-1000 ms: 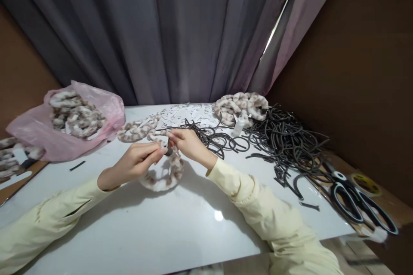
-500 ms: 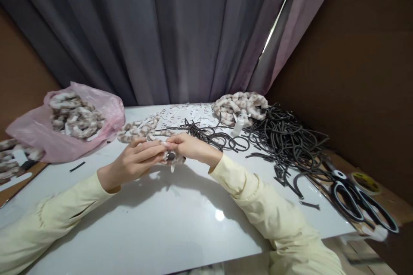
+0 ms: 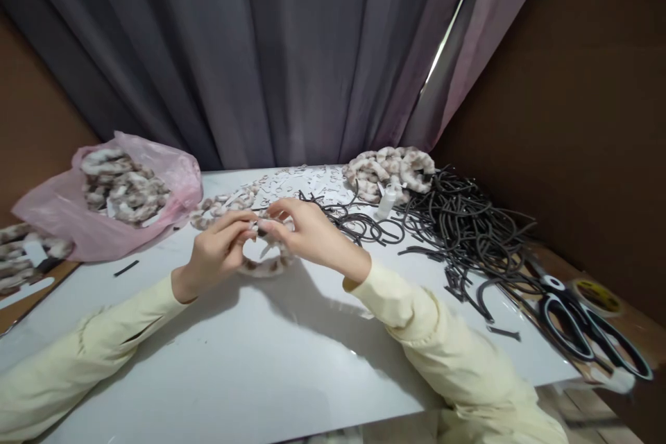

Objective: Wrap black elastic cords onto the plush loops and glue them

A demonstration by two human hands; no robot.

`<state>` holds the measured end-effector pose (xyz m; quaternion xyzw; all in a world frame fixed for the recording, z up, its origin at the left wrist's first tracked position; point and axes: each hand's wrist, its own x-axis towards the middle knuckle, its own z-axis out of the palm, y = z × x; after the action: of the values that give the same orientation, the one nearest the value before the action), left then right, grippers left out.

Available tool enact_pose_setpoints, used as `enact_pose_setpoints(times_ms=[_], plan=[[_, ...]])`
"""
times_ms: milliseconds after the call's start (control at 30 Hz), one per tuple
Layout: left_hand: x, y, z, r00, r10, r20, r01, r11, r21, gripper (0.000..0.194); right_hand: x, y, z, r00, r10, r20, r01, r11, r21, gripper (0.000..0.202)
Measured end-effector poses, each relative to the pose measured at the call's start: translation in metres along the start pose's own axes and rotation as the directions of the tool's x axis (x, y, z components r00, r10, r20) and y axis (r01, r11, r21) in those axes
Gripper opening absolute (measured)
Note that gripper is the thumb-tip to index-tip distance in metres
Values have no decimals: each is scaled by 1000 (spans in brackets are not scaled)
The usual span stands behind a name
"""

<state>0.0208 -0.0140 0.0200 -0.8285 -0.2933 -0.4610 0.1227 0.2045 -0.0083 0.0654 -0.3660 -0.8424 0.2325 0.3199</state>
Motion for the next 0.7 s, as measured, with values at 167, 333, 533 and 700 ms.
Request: enact_pose_setpoints(times_ms=[167, 333, 533, 700], plan=[[6, 5, -1, 988, -155, -26, 154, 987, -47, 18, -10, -9, 13, 988, -143, -54, 106, 896, -432, 23], [5, 6, -1, 995, -99, -30, 98, 995, -14, 16, -5, 3, 28, 974, -189, -125, 131, 920, -369, 10], [5, 2, -3, 999, -51, 11, 52, 998, -30, 16, -4, 12, 26, 944, -303, -131, 258, 926, -277, 8], [10, 2, -10, 996, -71, 51, 76, 992, -101, 20, -7, 13, 26, 873, -479, -91, 420, 834, -358, 23]])
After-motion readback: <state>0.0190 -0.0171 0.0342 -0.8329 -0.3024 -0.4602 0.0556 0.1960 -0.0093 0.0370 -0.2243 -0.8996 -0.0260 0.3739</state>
